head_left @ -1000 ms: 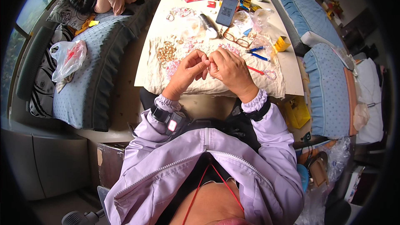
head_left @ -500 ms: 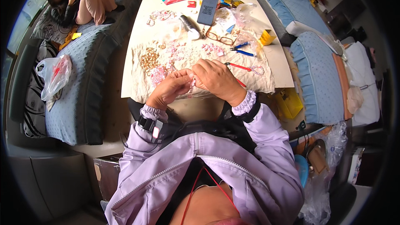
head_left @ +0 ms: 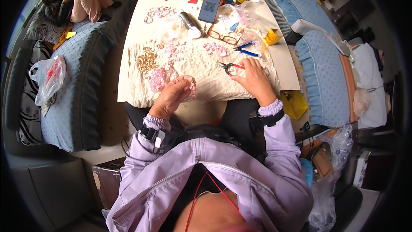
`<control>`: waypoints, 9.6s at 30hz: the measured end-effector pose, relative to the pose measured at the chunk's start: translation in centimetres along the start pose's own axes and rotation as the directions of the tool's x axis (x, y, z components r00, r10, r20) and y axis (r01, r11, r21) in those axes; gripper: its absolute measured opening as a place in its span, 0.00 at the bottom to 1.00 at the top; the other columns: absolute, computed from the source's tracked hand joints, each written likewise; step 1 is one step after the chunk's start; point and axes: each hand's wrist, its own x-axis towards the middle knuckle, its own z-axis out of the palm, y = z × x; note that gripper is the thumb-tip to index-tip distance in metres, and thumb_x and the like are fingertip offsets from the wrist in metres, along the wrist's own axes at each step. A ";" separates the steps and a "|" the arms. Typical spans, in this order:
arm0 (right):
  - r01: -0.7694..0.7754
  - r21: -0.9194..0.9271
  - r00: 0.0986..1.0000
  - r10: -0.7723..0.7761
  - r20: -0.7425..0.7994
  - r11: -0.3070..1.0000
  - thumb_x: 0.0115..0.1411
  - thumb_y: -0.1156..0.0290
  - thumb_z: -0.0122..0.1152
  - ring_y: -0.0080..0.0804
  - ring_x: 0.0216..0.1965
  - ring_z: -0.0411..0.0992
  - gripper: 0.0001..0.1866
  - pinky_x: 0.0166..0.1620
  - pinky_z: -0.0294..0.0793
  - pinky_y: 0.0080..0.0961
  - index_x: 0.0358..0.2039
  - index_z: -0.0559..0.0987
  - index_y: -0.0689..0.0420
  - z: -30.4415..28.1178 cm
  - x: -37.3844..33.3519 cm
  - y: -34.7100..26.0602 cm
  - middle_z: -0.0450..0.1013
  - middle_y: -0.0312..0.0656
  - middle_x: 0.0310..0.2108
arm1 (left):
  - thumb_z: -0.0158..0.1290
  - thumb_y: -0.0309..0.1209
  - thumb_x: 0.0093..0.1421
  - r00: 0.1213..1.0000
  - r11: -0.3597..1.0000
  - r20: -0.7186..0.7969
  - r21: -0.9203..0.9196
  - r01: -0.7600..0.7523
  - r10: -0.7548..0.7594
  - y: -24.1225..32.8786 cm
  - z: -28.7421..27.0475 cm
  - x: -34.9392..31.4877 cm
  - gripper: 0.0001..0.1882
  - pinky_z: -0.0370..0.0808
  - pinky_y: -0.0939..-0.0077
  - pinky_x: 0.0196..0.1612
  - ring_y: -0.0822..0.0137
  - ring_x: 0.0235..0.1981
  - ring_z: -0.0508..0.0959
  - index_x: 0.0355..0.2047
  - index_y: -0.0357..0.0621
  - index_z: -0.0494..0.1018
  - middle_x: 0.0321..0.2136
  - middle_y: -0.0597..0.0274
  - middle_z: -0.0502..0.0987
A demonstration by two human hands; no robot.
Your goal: The person assembles a beaded keychain by threading pink beads onto a string and attaching a metal ring. They use pliers to open and close the ring, then inspect the finished keychain before continuing to add more beads and rings.
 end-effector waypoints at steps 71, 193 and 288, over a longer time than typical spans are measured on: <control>0.267 0.262 0.958 -0.284 0.029 0.928 0.55 0.56 0.72 0.48 0.47 0.72 0.33 0.50 0.74 0.41 0.60 0.73 0.48 -5.0 1.0 -5.9 0.71 0.45 0.44 | 0.55 0.31 0.70 0.929 0.935 -0.102 0.015 -0.355 0.355 0.7 5.1 -2.4 0.05 0.65 0.87 0.35 0.82 0.29 0.70 0.43 0.46 0.76 0.33 0.66 0.80; 0.178 0.876 0.982 -0.019 -0.190 0.449 0.70 0.75 0.57 0.22 0.39 0.73 0.10 0.45 0.74 0.21 0.50 0.74 0.61 -2.2 3.2 -12.3 0.75 0.36 0.39 | 0.59 0.25 0.67 0.684 0.376 0.192 0.716 -0.587 0.704 8.1 7.2 -3.8 0.05 0.74 0.79 0.42 0.75 0.39 0.78 0.39 0.36 0.79 0.36 0.64 0.79; 0.398 0.459 0.913 -0.298 -0.277 0.794 0.59 0.77 0.65 0.40 0.34 0.79 0.05 0.38 0.77 0.30 0.37 0.82 0.60 -9.2 7.0 -12.5 0.77 0.42 0.33 | 0.56 0.24 0.63 0.880 0.923 0.303 0.005 -0.385 0.366 5.5 5.2 -0.1 0.16 0.66 0.70 0.63 0.70 0.53 0.75 0.52 0.44 0.75 0.48 0.66 0.78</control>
